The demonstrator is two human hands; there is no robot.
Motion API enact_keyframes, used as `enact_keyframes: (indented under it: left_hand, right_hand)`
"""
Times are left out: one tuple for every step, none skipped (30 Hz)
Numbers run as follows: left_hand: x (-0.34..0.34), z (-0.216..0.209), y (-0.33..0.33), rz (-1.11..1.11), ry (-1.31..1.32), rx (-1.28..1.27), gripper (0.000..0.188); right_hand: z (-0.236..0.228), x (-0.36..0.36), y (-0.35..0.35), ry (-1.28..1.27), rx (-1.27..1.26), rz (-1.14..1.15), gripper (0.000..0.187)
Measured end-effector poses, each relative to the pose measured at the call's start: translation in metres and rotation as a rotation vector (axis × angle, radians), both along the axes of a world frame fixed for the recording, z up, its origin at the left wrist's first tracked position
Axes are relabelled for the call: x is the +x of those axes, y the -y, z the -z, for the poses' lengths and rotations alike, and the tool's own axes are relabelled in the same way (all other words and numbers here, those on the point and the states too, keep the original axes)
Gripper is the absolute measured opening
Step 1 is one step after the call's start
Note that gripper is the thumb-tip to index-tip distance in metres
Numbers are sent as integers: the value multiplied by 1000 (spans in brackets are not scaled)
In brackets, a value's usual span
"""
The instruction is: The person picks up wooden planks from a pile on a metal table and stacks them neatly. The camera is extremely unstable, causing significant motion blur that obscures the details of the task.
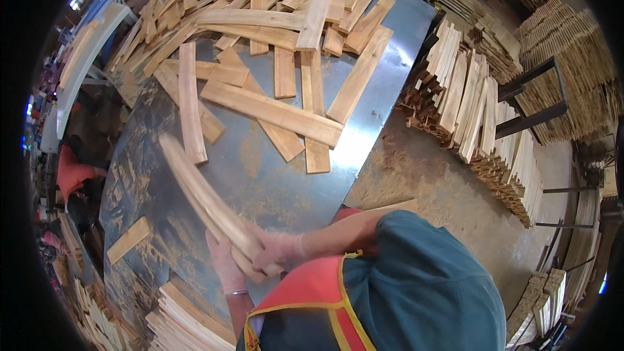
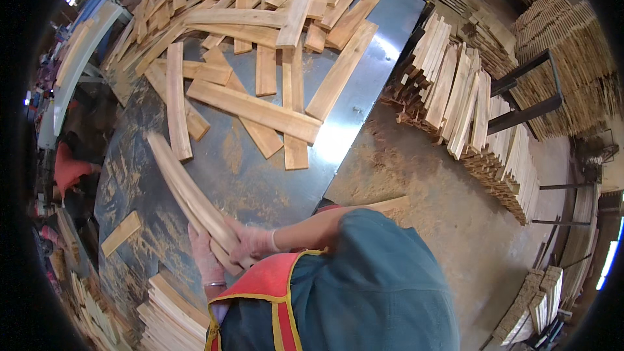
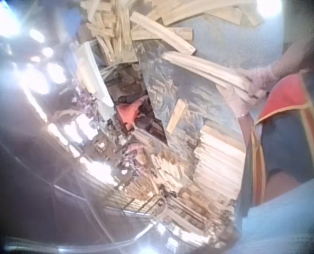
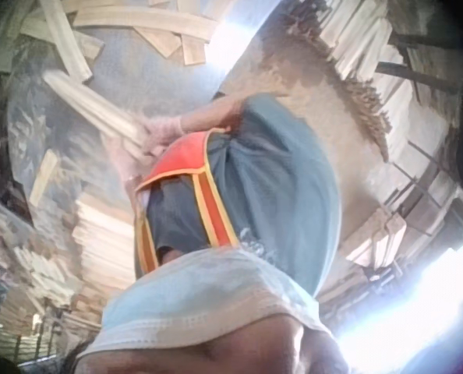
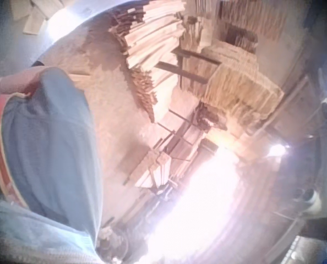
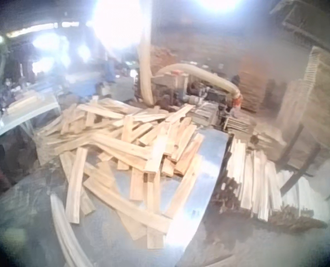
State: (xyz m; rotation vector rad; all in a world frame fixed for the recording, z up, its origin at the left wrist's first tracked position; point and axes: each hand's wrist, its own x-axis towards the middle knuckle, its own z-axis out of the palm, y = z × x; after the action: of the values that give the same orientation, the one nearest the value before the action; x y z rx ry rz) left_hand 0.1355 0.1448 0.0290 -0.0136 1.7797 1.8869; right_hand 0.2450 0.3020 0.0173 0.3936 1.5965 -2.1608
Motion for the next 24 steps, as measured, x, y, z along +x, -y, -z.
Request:
enact_keyframes:
  left_hand:
    - [2, 3, 8, 74, -14, -295, 84]
    - [4, 8, 20, 126, -47, -597, 85]
    - [7, 12, 37, 152, -95, -871, 86]
    - [22, 20, 56, 77, -235, -850, 93]
    - [26, 27, 75, 94, -466, -832, 94]
    - [29, 31, 99, 180, -632, -924, 95]
    - [33, 34, 122, 266, -990, -1043, 96]
    - [40, 35, 142, 347, -932, -1202, 96]
    - [45, 37, 162, 292, -802, -1278, 96]
    - [63, 37, 173, 130, -470, -1194, 95]
    - [75, 39, 183, -36, -236, -1040, 94]
    - [91, 38, 198, -51, -311, -1191, 92]
    - [100, 36, 210, 16, -204, -1377, 91]
    - [104, 38, 228, 70, -176, -1541, 91]
    - [117, 36, 248, 82, -316, -1679, 89]
    - [129, 39, 270, 101, -252, -1833, 89]
    - [140, 37, 287, 128, -251, -1940, 88]
    - [140, 39, 299, 54, -253, -1989, 87]
    - [142, 40, 308, 16, -170, -2007, 86]
    - [138, 41, 310, -20, -62, -2062, 85]
    - [129, 41, 306, -22, -159, -2015, 86]
    - [116, 42, 296, -27, -231, -2007, 87]
    - [97, 40, 281, -18, -241, -1942, 88]
    - [73, 37, 263, -49, -401, -1879, 89]
  right_hand:
    - [1, 1, 18, -30, 32, -138, 122]
    - [1, 2, 37, -34, 169, -215, 121]
    - [0, 2, 54, -35, 275, -364, 120]
    - [-2, 0, 72, -53, 369, -539, 119]
    - [-2, -2, 83, -97, 420, -667, 114]
    - [-4, -5, 90, -127, 491, -831, 110]
    - [-5, -7, 94, -228, 541, -814, 102]
    - [-6, -11, 91, -290, 606, -828, 95]
    - [-5, -15, 89, -270, 554, -770, 90]
    - [-4, -17, 72, -222, 495, -709, 84]
    - [-3, -22, 58, -221, 535, -658, 81]
    - [0, -25, 40, -192, 550, -581, 80]
    - [4, -29, 22, -166, 563, -501, 78]
    - [10, -28, 5, -162, 569, -382, 78]
    - [17, -32, -9, -97, 500, -247, 81]
    - [25, -32, -31, -69, 390, -186, 84]
    - [32, -40, -50, -46, 506, -116, 83]
    - [37, -47, -75, -62, 414, -19, 81]
    - [41, -59, -97, -57, 597, 65, 79]
    - [43, -77, -121, -42, 880, 51, 78]
    - [46, -97, -140, -131, 858, 159, 77]
    - [44, -112, -161, -141, 949, 174, 78]
    - [42, -135, -180, -126, 1088, 197, 79]
    - [44, -163, -187, -111, 1135, 179, 81]
